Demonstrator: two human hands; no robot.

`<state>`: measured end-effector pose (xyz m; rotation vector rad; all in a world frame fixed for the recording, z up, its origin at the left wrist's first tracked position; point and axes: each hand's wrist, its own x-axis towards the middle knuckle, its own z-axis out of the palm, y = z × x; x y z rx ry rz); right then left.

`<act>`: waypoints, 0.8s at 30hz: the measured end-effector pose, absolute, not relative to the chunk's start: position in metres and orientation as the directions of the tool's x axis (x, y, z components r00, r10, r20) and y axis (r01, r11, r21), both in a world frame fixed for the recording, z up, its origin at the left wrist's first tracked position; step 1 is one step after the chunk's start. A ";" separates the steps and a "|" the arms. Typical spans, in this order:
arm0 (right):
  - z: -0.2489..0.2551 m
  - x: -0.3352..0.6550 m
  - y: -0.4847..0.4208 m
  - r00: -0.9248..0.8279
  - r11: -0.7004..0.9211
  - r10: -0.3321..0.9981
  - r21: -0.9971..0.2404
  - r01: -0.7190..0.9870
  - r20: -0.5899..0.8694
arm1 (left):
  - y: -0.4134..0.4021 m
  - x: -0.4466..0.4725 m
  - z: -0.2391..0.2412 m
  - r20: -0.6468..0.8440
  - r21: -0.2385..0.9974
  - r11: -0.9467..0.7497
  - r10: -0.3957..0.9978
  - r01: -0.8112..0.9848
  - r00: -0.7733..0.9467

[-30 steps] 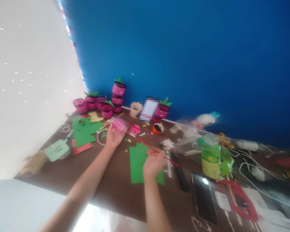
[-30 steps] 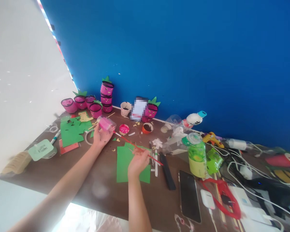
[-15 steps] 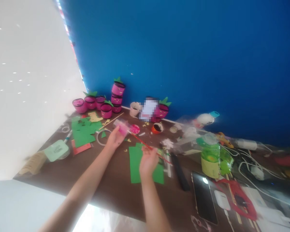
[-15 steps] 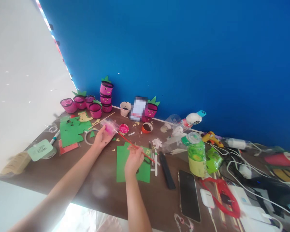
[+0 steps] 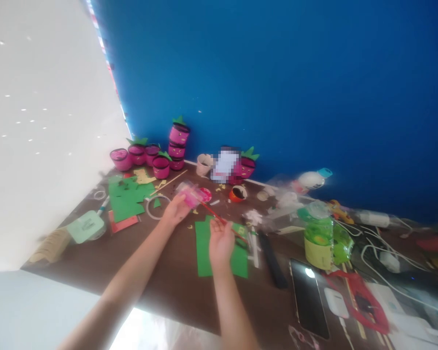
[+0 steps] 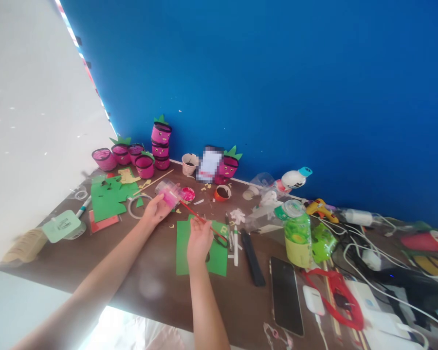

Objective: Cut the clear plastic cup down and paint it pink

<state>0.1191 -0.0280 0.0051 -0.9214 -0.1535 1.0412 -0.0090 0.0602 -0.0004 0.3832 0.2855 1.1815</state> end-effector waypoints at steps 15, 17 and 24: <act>-0.001 0.124 -0.027 0.517 0.174 0.801 -0.709 -0.683 -0.301 | 0.063 -0.014 -0.001 -0.080 0.381 0.324 0.945 -0.866 0.318; -0.001 0.125 -0.028 0.529 0.181 0.788 -0.703 -0.688 -0.315 | 0.064 -0.017 -0.001 -0.096 0.364 0.306 0.952 -0.880 0.291; 0.001 0.127 -0.029 0.568 0.201 0.753 -0.707 -0.678 -0.331 | 0.066 -0.020 -0.001 -0.081 0.340 0.259 0.966 -0.904 0.246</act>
